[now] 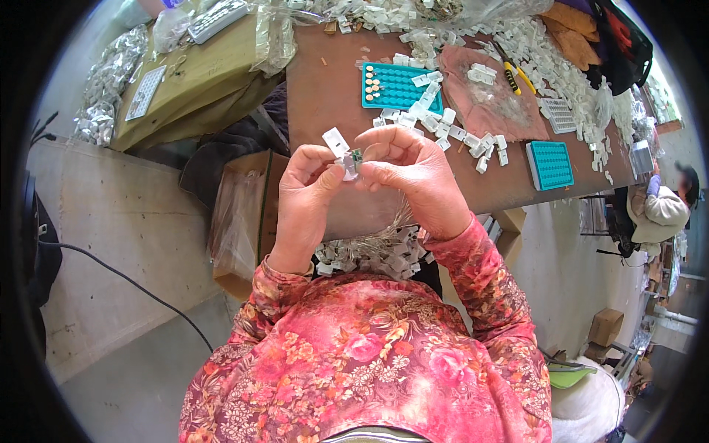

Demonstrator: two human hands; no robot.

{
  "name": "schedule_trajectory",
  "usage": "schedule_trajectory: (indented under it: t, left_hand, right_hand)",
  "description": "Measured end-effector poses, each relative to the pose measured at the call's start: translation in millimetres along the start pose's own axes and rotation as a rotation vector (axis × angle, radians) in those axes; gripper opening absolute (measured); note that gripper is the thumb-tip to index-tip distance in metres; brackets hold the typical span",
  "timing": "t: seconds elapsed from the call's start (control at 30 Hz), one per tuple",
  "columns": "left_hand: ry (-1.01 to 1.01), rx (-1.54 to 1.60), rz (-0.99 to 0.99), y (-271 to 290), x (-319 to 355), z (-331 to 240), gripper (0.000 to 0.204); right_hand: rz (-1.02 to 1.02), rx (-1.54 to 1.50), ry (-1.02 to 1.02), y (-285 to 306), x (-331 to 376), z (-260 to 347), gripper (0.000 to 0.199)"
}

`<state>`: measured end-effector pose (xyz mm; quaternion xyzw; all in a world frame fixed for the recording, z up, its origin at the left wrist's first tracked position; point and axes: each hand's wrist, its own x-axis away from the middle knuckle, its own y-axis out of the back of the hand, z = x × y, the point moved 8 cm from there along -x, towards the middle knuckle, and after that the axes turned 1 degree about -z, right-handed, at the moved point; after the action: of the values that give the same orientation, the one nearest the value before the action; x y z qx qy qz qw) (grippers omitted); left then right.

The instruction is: The person repeatedly picks small white plastic housings and LED bulbs from a cluttered workbench, inserts the bulbs into the housings, and places the assembled units back on the table. The process is repeated continuously with no other distinct actions shown.

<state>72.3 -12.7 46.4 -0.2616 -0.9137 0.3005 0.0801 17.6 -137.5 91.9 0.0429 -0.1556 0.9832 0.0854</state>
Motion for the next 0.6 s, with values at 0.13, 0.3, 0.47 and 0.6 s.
schedule_trajectory:
  t: [0.13,0.3,0.47,0.6]
  left_hand:
    - [-0.022,-0.027,-0.003,-3,-1,0,0.016]
    - [-0.02,-0.109,0.029,-7,0,-4,0.019]
    - [0.059,-0.145,0.13,-10,-2,-5,0.02]
    - [0.127,-0.148,0.219,-12,-4,-1,0.02]
  right_hand:
    - [-0.01,0.145,-0.004,2,-1,2,0.023]
    - [0.001,0.205,-0.037,2,2,2,0.019]
    - [0.068,0.207,-0.118,5,4,5,0.019]
    - [0.112,0.205,-0.17,9,1,-3,0.017]
